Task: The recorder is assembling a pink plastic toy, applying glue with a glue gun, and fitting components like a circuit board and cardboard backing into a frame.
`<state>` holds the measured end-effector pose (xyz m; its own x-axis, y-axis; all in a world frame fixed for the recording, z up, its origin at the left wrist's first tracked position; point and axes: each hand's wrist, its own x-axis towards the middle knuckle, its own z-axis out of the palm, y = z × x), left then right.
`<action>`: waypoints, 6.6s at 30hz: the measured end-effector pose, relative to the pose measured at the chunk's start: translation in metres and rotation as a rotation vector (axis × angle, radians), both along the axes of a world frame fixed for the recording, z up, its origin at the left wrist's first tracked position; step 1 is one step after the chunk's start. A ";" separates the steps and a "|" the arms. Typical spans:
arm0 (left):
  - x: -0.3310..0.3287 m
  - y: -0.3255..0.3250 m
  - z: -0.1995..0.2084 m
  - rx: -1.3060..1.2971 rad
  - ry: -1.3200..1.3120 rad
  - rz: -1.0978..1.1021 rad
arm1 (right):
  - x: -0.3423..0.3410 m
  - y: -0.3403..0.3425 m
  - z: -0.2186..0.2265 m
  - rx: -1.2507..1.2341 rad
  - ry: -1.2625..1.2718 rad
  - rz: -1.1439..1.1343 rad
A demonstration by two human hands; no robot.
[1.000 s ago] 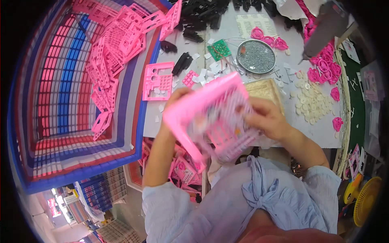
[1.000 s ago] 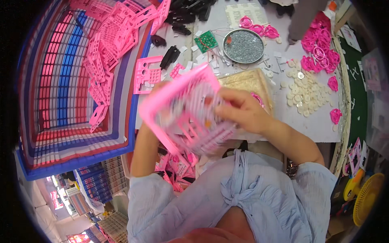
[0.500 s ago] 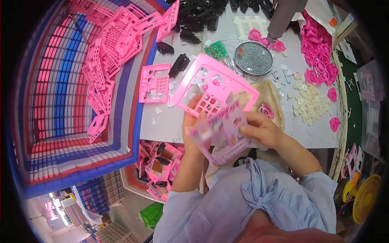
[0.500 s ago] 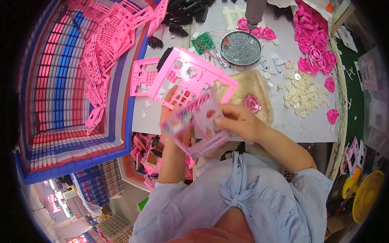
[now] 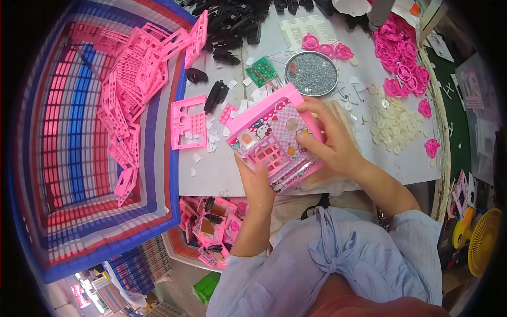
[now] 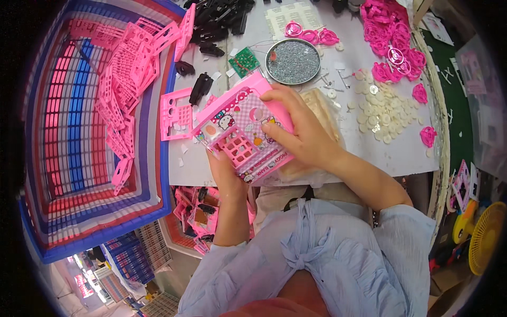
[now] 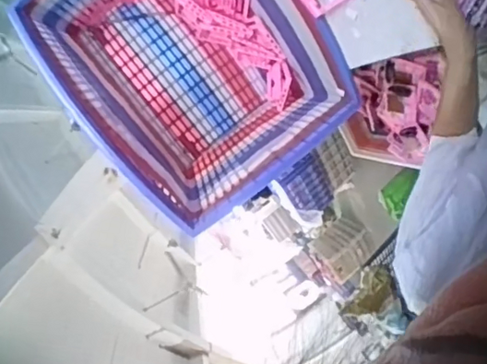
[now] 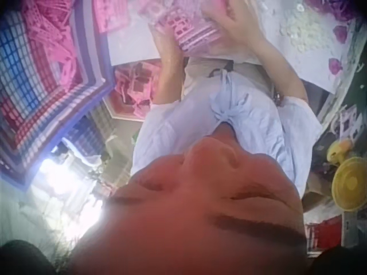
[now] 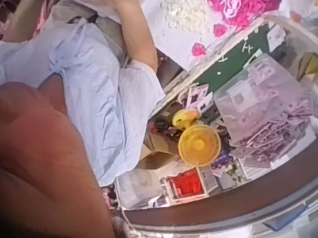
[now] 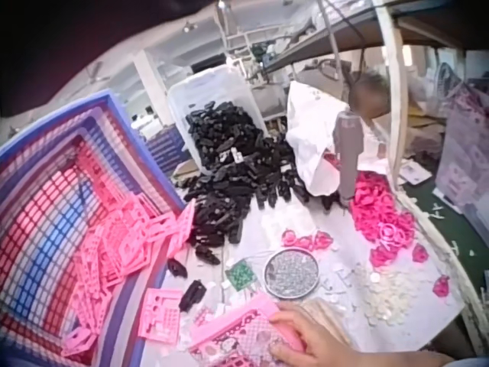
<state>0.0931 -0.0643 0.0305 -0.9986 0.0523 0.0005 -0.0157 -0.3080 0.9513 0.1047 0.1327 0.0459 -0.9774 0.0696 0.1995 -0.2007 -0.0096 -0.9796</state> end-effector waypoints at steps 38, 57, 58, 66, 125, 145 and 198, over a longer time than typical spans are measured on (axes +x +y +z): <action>0.016 -0.003 0.009 -0.739 0.268 -0.136 | 0.025 -0.003 0.010 -0.260 -0.067 0.019; 0.025 -0.004 0.005 -0.515 0.084 -0.184 | 0.028 -0.007 0.003 -0.270 -0.022 0.030; 0.026 -0.007 0.004 -0.529 0.078 -0.187 | 0.028 -0.005 0.005 -0.227 -0.012 0.035; 0.028 -0.002 0.001 -0.696 0.171 -0.168 | 0.023 0.000 0.011 -0.319 -0.188 0.199; -0.007 0.011 -0.013 -0.078 -0.198 0.119 | 0.061 -0.009 0.001 0.164 0.240 -0.048; -0.054 0.011 0.019 -0.316 0.026 0.092 | 0.070 0.004 -0.009 -0.522 -0.267 0.105; -0.018 0.040 -0.025 -0.862 0.945 -0.756 | -0.001 0.181 -0.046 1.337 -0.374 -0.132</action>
